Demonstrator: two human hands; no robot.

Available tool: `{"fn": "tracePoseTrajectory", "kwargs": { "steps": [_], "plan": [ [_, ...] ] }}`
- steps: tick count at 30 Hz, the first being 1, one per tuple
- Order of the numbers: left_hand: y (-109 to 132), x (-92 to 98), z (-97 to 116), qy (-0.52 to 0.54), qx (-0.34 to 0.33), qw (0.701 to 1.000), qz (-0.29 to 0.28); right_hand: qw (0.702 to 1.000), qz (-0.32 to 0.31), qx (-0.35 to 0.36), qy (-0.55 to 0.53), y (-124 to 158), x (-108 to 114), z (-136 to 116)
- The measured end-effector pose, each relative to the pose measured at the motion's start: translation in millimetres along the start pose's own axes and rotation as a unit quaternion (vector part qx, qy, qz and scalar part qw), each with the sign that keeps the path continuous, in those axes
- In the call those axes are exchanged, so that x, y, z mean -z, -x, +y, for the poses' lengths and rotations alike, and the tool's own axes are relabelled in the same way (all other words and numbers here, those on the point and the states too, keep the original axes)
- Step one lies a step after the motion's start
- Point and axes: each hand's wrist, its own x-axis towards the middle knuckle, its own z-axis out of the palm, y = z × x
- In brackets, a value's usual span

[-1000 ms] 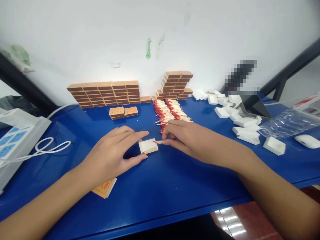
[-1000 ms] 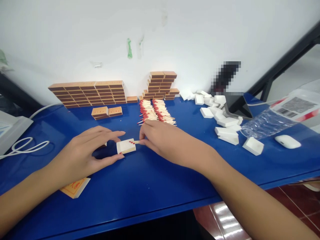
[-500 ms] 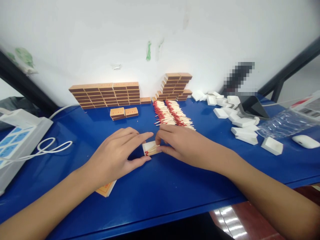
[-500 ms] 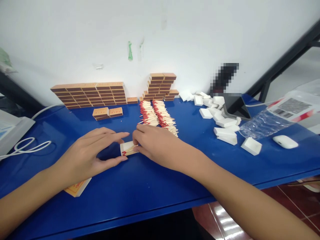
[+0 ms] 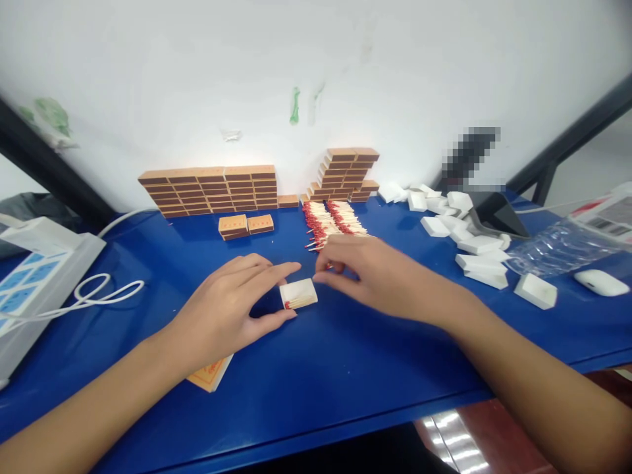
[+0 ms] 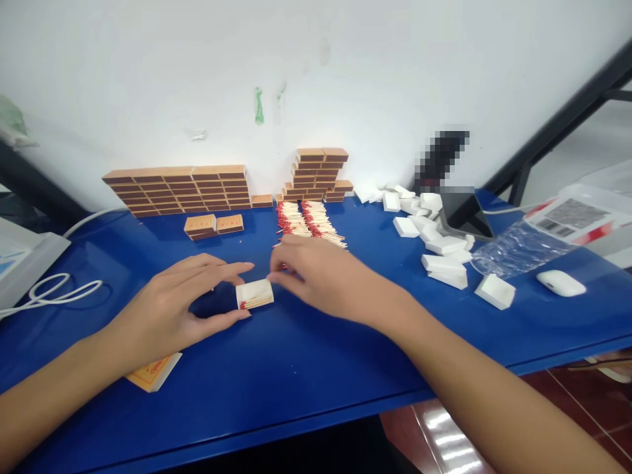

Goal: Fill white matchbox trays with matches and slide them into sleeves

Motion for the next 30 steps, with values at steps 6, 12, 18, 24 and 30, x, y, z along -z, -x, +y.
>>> {"fn": "tracePoseTrajectory", "kwargs": {
  "steps": [6, 12, 18, 24, 30],
  "plan": [
    [2.1, 4.9, -2.8, -0.004, 0.038, 0.999, 0.013, 0.996, -0.004, -0.040, 0.075, 3.4, 17.0, 32.7],
    [2.1, 6.4, -3.9, 0.014, 0.045, 0.999, 0.001, 0.994, -0.062, -0.075, 0.051, 0.4, 10.4, 37.3],
    [2.3, 5.2, -4.4, 0.013, 0.040, 0.999, 0.000, 0.994, -0.071, -0.069, 0.034, 2.5, 8.7, 35.9],
    [1.8, 5.7, -5.3, 0.017, 0.044, 0.999, -0.003, 0.995, -0.073, -0.068, 0.017, 2.8, 11.3, 27.6],
    [3.1, 4.4, -5.4, 0.019, 0.038, 0.999, -0.009, 0.995, -0.081, -0.056, 0.019, 4.8, 8.0, 23.6]
  ]
}}
